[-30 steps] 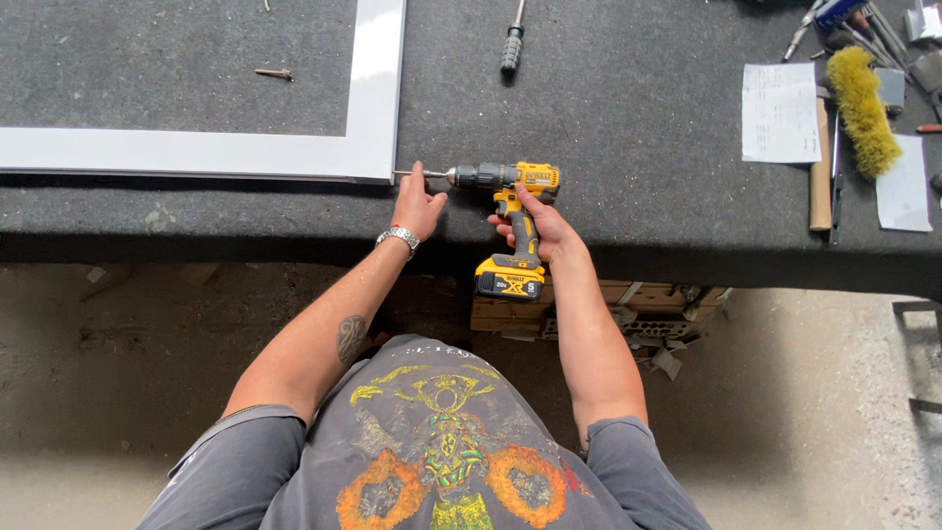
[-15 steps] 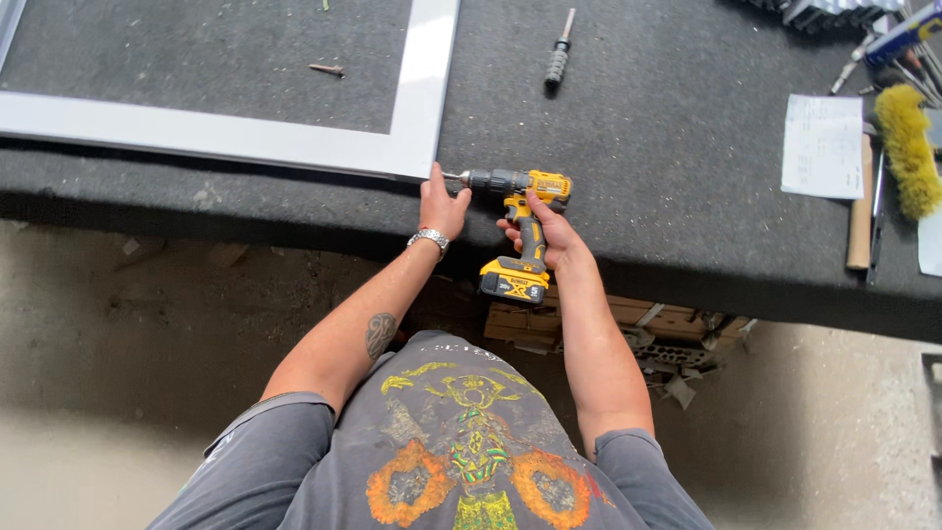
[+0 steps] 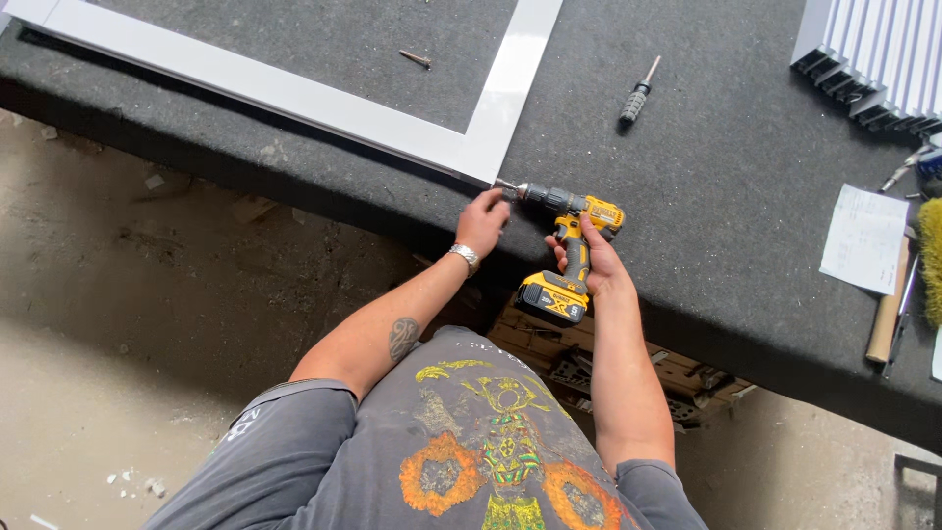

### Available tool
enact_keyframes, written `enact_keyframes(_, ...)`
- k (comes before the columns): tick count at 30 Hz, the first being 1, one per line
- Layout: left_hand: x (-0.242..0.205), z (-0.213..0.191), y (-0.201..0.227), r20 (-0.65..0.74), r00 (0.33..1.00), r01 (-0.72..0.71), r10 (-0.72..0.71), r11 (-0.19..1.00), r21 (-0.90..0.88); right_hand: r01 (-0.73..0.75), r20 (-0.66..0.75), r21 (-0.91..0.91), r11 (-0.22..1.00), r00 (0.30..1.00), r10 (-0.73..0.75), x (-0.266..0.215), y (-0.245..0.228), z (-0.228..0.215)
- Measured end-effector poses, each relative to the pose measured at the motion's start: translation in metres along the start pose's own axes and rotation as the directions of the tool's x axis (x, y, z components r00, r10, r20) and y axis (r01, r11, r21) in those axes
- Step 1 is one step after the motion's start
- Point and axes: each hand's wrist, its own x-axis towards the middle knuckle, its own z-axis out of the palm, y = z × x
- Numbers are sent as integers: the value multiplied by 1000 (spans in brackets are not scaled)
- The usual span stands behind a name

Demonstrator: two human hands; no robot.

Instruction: The person uses a drill to drive a screw into the corner of a white frame, then uses a manual screwdriver to tighten a screw on the same corner joint.

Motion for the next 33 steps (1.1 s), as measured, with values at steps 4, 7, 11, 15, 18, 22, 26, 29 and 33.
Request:
enact_keyframes(4, 16, -27, -10, -72, 980, 119, -186, 836, -535, 21, -9, -22, 1000, 1000, -21, -4, -2, 4)
enact_keyframes(7, 33, -29, -22, 110, 967, 235, -229, 640, -732, 16, -8, -23, 1000, 1000, -16, 2, 0, -3)
enact_keyframes(11, 42, -28, -39, 187, 948, 297, -259, 499, -814, 20, -18, -27, 999, 1000, -21, -2, -4, 1)
enact_keyframes(15, 44, -24, -40, 220, 940, 318, -262, 432, -844, 1, -3, -35, 999, 1000, -1, -2, -9, 1)
enact_keyframes(18, 35, -20, -28, 230, 932, 338, -279, 443, -830, -18, 3, -51, 999, 1000, 18, -1, -14, -3)
enact_keyframes(22, 31, -18, -16, 215, 927, 343, -307, 468, -814, -37, 22, -72, 997, 999, 38, 7, -19, -11)
enact_keyframes(26, 27, -18, -11, 202, 928, 335, -315, 459, -823, -71, 18, -45, 996, 997, 72, 11, -14, -18)
enact_keyframes(29, 14, -19, -2, 201, 938, 316, -283, 457, -831, -68, -8, -47, 997, 998, 68, 10, -8, -19)
enact_keyframes(33, 17, -20, 4, 222, 951, 286, -213, 342, -895, -45, -46, -58, 997, 998, 43, 14, -15, -14)
